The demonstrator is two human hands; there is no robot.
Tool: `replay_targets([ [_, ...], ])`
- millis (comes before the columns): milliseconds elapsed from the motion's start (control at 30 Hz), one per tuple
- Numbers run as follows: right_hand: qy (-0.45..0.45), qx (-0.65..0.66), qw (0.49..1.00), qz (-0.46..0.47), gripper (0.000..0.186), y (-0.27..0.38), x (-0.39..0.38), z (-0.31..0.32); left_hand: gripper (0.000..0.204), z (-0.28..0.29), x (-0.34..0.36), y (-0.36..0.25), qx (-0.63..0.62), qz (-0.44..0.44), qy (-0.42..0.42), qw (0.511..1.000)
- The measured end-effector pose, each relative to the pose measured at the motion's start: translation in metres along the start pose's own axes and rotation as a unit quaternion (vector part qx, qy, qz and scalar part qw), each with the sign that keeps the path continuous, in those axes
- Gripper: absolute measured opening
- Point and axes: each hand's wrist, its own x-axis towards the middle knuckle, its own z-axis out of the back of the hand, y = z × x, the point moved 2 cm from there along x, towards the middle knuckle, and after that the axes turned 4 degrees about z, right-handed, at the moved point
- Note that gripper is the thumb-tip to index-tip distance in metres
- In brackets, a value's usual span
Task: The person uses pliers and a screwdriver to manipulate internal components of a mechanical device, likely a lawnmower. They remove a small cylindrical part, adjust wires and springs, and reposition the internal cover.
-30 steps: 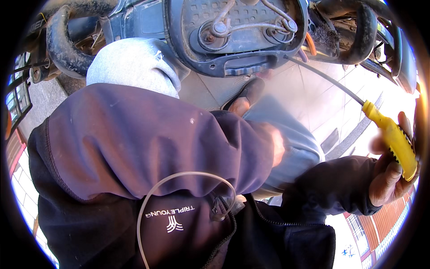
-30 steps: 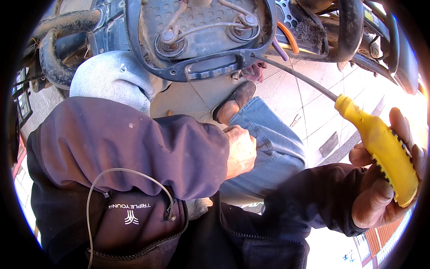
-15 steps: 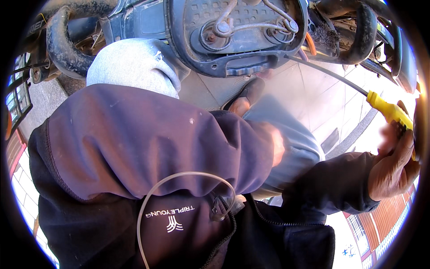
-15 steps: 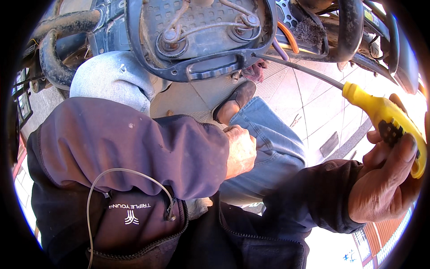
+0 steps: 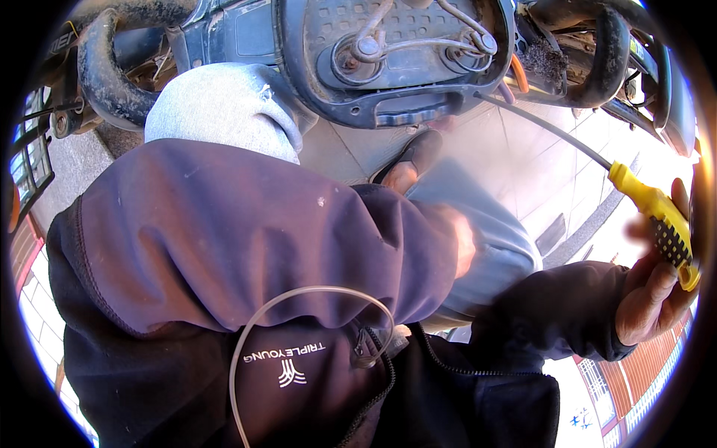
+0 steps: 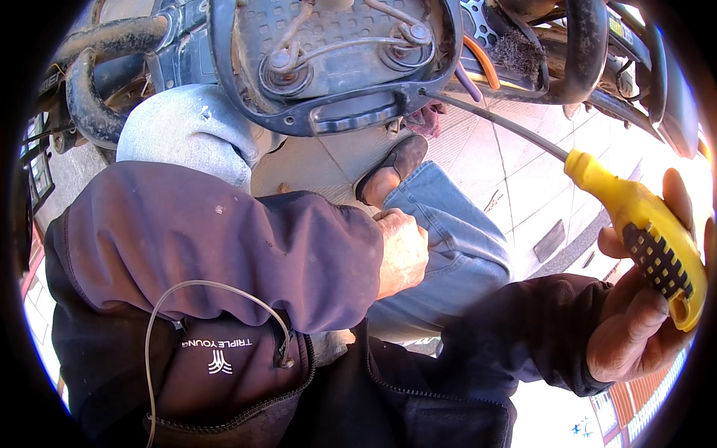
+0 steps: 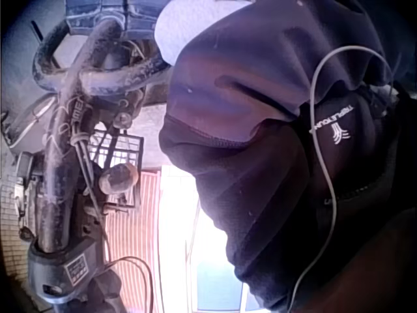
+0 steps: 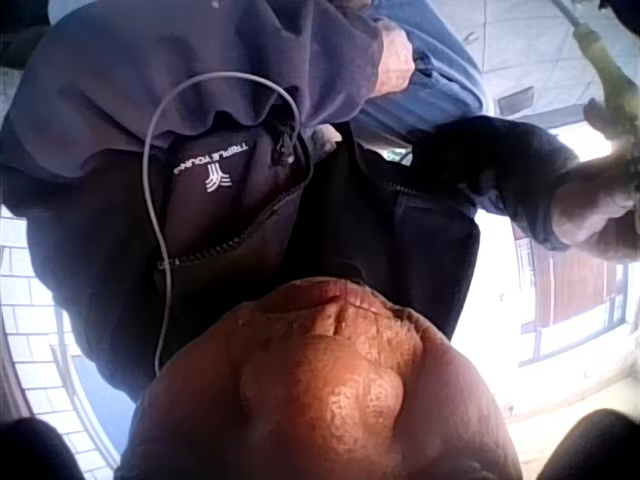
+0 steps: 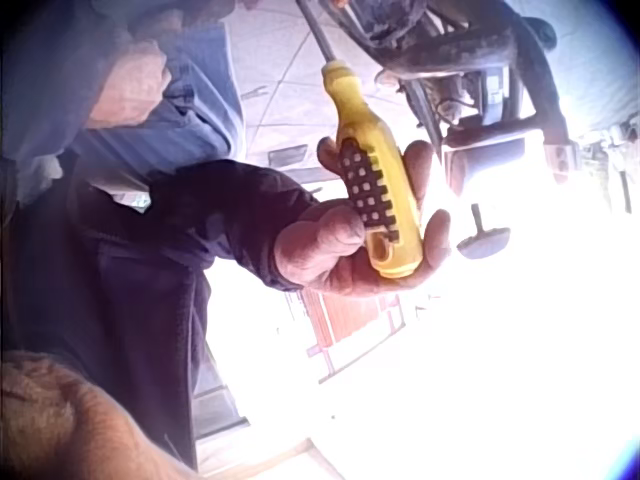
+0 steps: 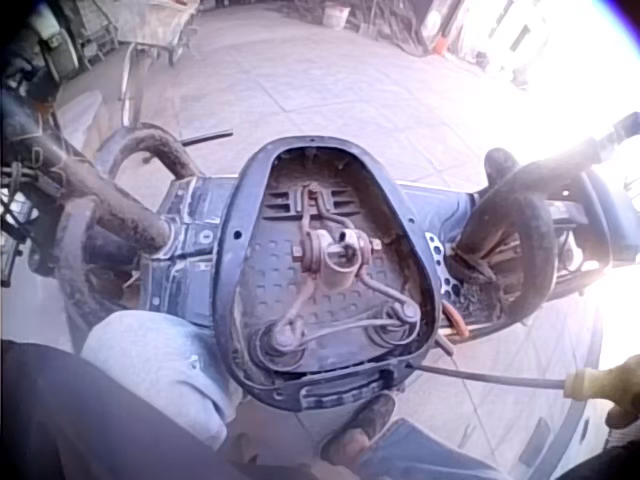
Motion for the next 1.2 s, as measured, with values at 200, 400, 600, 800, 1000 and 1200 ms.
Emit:
replay_targets([
  [200,-0.017,-0.09,0.989,-0.114,0.047,0.012,-0.013,0.03,0.036,-0.004,-0.002,0.002,-0.013,0.011,-0.006,1.0],
  [400,-0.136,-0.219,0.958,-0.126,0.048,0.013,-0.016,0.018,0.036,-0.002,0.001,0.0,-0.007,0.0,0.007,1.0],
  [600,-0.081,-0.17,0.981,-0.038,0.053,0.01,-0.005,0.01,0.036,-0.002,-0.001,0.0,-0.011,0.002,0.004,1.0],
  [800,-0.016,-0.121,0.992,-0.033,0.053,0.012,-0.004,0.017,0.035,-0.004,0.002,0.0,-0.018,0.012,-0.003,1.0],
  [1000,-0.021,-0.16,0.983,0.087,0.053,-0.004,0.019,-0.011,0.036,-0.004,-0.001,0.002,-0.011,0.012,0.0,1.0],
  [1200,-0.202,-0.246,0.934,-0.16,0.05,0.015,-0.004,-0.01,0.036,-0.003,-0.002,0.001,-0.012,0.008,0.003,1.0],
])
